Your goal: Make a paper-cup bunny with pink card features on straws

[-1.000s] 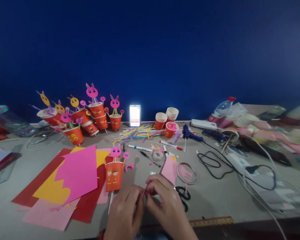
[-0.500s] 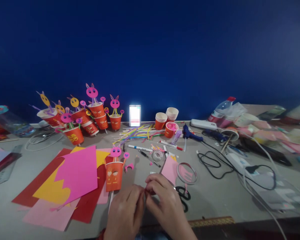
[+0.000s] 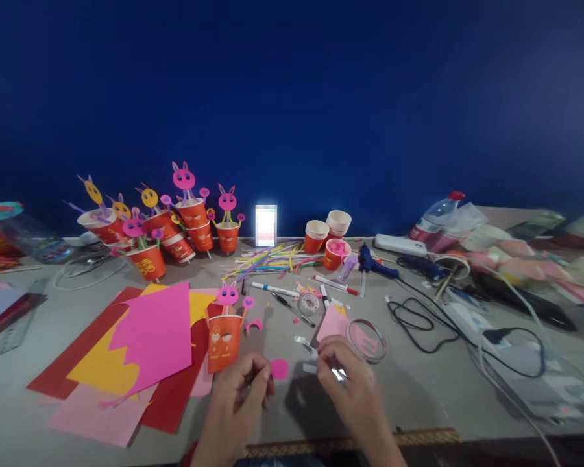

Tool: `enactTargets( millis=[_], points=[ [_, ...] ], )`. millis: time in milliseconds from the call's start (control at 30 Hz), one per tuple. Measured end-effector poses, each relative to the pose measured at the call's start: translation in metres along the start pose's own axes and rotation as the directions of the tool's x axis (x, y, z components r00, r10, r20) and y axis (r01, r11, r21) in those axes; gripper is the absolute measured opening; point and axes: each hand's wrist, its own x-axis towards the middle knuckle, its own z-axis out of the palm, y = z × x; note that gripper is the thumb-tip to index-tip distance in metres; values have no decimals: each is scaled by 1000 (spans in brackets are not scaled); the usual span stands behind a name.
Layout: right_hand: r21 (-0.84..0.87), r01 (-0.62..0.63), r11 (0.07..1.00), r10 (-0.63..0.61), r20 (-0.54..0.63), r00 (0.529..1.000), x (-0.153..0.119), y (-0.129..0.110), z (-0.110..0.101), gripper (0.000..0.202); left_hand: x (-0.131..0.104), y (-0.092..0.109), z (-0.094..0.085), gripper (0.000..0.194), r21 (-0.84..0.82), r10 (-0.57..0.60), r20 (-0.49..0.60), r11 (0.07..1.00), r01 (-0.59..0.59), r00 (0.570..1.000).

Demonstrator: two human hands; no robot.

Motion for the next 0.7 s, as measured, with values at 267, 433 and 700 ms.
enactTargets(
  millis=[267,433,700],
  points=[
    [114,-25,993,8,144,990,1,-6,0,14,7,1,8,27,-704,-231,343,579,412,911],
    [335,-64,940,-7,208,978,8,-24,11,9,7,-6,8,17,-712,-252,598,267,649,761],
    [380,-204,902,102,273,957,10,-23,21,10,6,-12,10,20,-687,-283,585,325,650,760]
  ],
)
